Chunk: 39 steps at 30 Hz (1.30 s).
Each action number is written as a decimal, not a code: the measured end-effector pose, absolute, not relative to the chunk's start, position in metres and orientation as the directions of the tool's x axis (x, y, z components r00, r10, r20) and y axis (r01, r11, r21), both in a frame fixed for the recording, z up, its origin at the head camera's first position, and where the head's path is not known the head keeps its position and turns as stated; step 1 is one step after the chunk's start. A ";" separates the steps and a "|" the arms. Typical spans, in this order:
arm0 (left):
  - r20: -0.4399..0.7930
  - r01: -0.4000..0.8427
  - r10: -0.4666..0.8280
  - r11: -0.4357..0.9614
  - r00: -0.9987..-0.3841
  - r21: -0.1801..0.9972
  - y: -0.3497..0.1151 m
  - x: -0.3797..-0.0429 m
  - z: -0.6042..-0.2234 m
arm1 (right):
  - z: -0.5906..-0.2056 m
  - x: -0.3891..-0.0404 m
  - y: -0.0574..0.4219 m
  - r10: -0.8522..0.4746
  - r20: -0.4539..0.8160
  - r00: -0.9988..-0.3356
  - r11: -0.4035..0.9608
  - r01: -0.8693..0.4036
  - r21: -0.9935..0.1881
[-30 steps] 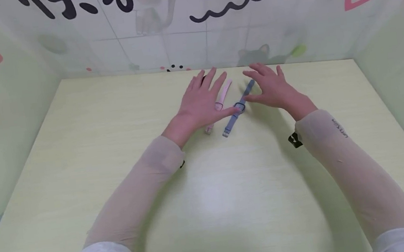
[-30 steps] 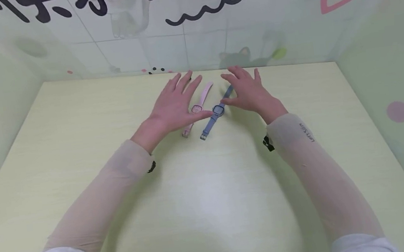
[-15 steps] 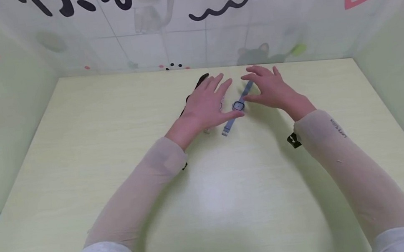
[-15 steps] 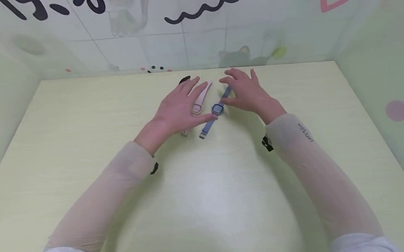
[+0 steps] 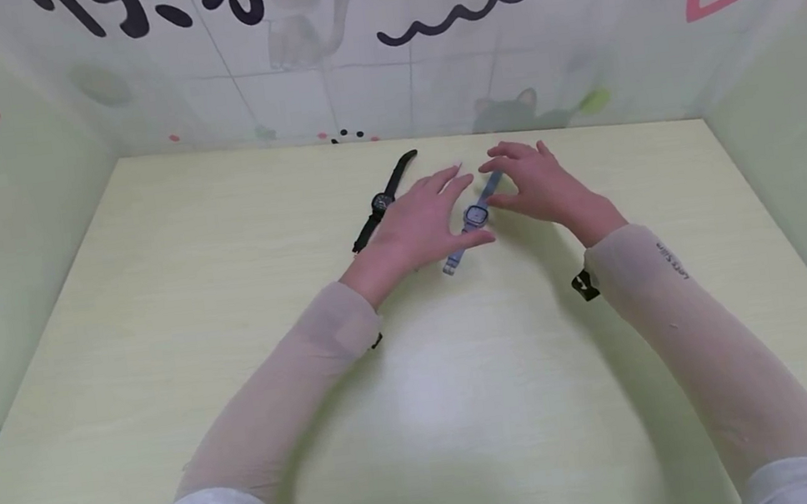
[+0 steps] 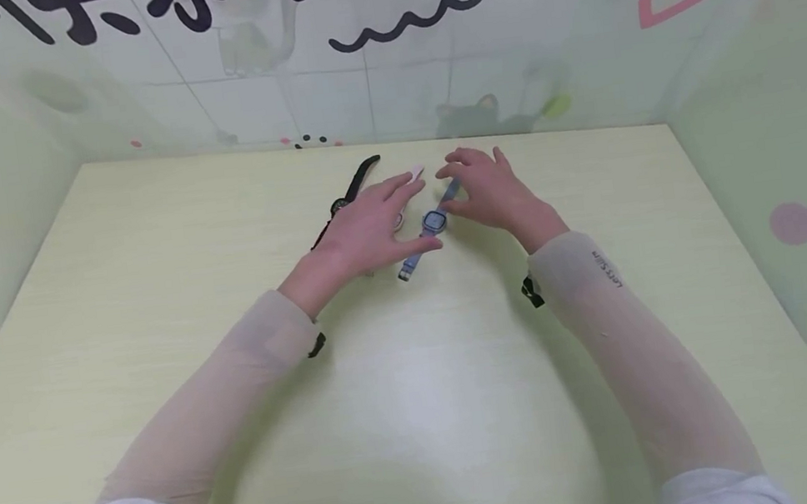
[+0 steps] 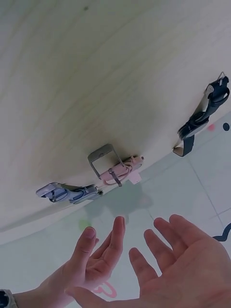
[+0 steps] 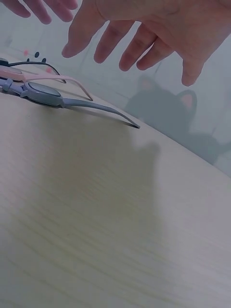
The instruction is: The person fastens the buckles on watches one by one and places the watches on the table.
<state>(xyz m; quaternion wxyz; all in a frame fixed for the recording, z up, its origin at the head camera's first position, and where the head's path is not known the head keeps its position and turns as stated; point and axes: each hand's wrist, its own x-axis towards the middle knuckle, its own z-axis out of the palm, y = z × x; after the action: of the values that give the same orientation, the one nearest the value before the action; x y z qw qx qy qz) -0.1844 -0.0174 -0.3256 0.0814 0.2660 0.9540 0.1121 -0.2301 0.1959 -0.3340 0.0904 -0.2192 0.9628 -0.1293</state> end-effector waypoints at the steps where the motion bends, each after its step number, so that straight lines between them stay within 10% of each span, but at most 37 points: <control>1: -0.096 0.483 0.523 0.832 -0.847 0.272 -0.017 -0.184 -0.326 | -0.334 -0.230 0.195 -0.448 -0.117 -0.886 0.870 -0.402 -0.286; 24: -0.144 0.316 0.469 0.761 -0.871 0.566 -0.008 -0.178 -0.340 | -0.343 -0.226 0.193 -0.489 -0.096 -0.867 0.841 -0.440 -0.315; 39: -0.227 0.248 0.432 0.792 -0.873 0.558 -0.004 -0.179 -0.350 | -0.348 -0.223 0.188 -0.507 -0.089 -0.857 0.835 -0.462 -0.299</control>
<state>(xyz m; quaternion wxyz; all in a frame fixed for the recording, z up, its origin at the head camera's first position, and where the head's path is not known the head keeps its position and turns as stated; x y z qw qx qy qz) -0.1787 -0.0035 -0.3500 0.1739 0.1827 0.9305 0.2655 -0.2227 0.1883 -0.3482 0.0825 -0.2539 0.9543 -0.1345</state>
